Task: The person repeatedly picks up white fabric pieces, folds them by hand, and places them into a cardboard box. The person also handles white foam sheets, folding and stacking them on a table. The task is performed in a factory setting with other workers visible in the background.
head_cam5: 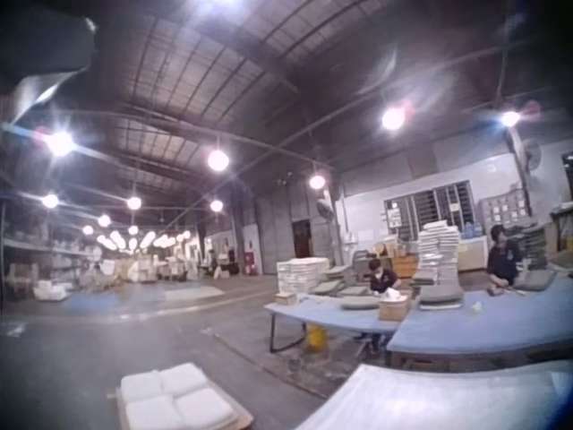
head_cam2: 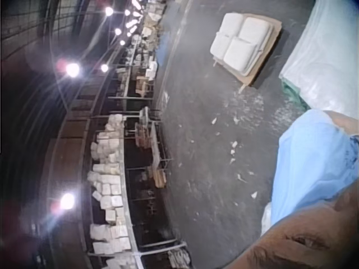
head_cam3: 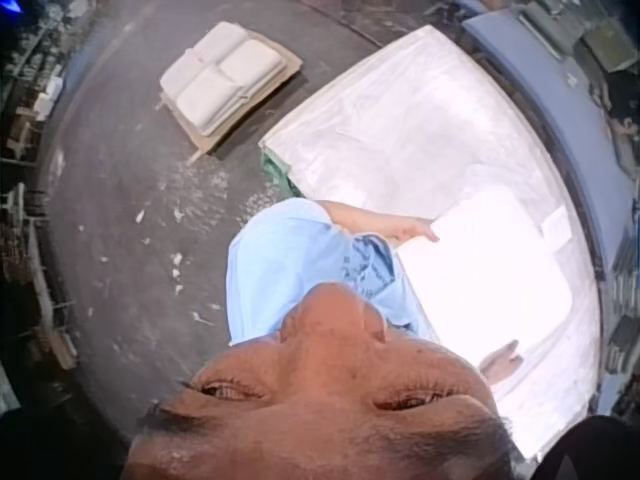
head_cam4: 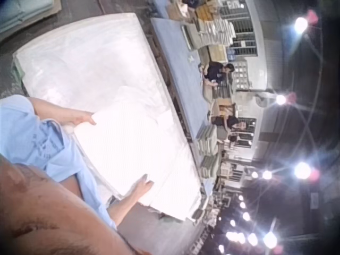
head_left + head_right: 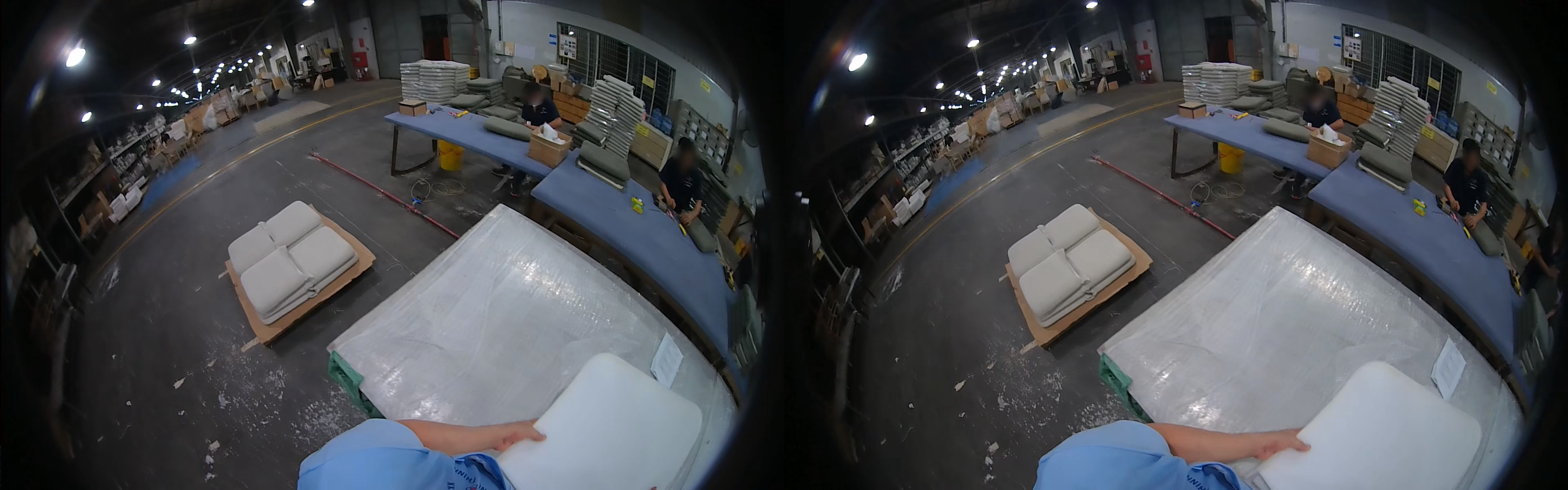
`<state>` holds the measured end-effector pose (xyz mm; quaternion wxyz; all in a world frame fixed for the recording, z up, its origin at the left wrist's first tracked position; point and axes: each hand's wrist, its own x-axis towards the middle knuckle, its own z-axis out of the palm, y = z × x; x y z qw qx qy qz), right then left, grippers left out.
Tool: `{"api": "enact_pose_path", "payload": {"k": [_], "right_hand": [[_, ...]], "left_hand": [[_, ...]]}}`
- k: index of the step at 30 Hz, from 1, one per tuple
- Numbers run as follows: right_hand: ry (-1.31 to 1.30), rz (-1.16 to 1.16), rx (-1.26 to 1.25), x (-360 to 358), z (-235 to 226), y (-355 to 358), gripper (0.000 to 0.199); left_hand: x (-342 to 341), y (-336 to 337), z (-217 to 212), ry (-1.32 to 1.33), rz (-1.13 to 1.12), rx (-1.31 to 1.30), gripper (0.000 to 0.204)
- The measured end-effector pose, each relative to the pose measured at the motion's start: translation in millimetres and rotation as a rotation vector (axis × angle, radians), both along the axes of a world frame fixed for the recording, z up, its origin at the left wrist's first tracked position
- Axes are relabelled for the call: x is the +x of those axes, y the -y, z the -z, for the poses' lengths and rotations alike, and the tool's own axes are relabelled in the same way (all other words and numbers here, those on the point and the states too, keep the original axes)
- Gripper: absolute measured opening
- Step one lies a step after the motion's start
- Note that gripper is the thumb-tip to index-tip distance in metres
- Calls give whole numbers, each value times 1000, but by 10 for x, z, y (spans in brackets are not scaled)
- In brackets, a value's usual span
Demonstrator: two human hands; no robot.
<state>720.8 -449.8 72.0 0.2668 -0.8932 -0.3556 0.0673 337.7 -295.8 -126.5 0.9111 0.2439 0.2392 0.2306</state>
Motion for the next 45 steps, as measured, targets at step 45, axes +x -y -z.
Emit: {"api": "enact_pose_path", "payload": {"k": [45], "right_hand": [[-711, -284, -216, -2098, 2418, -308, 37]], "left_hand": [[-1366, -289, 752, -1252, 685, 948, 84]]}}
